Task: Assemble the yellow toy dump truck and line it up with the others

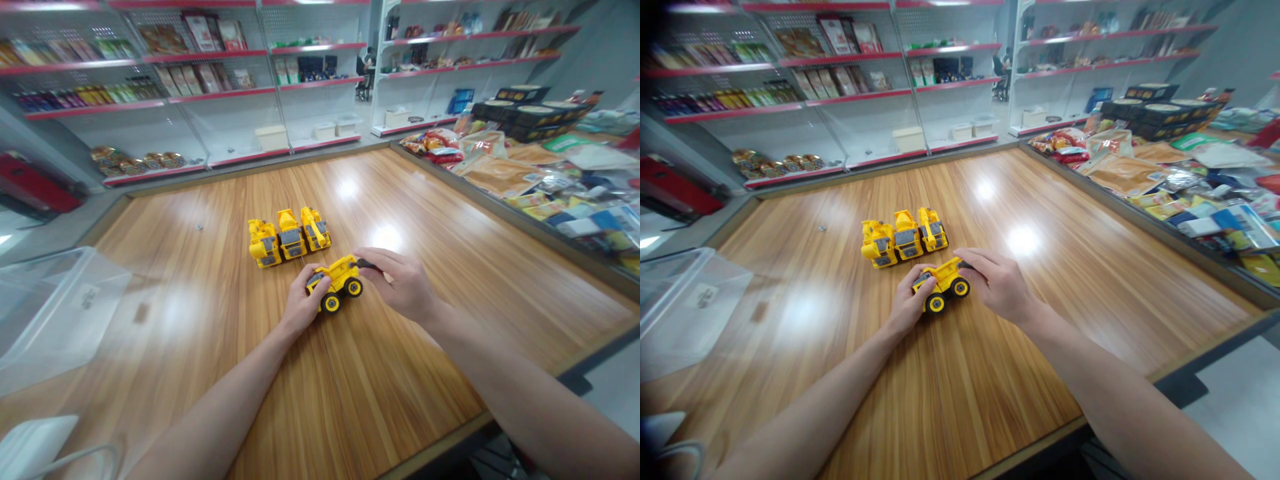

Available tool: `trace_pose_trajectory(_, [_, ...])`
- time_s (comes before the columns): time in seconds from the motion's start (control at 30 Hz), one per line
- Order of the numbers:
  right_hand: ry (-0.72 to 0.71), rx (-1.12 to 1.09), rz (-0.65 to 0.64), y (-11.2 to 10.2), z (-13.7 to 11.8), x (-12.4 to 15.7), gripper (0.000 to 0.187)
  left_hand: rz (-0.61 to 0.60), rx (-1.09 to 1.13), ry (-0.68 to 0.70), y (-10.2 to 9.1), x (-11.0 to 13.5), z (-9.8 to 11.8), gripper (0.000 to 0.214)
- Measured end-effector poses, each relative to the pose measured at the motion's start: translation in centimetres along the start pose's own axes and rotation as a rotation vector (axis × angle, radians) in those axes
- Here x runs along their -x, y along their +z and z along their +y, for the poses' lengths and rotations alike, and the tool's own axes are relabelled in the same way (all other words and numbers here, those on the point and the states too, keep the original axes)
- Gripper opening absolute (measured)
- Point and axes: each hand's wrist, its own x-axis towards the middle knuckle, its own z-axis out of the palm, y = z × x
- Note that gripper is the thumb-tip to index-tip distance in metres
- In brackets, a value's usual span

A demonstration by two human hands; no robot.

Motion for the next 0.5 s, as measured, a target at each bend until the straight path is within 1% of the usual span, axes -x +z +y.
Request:
trace_pose_trajectory(0.1, [0.011,-0.011,-0.002,0.06,0.01,0.03,0.040,0.004,-0.006,0.008,0.02,0.00,0.13,0.028])
trace_pose_trajectory(0.27, [0.049,-0.053,0.058,-0.07,0.00,-0.06,0.030,-0.028,-0.022,0.013,0.00,0.08,0.34,0.028])
trace_pose_trajectory(0.4, [0.017,-0.061,0.038,-0.15,-0.23,-0.12,0.036,-0.056,-0.038,0.022,0.04,0.18,0.47,0.029])
trace_pose_trajectory(0.5, [0.027,-0.087,0.056,-0.05,-0.27,-0.16,0.029,-0.065,-0.045,0.017,0.01,0.22,0.55,0.033])
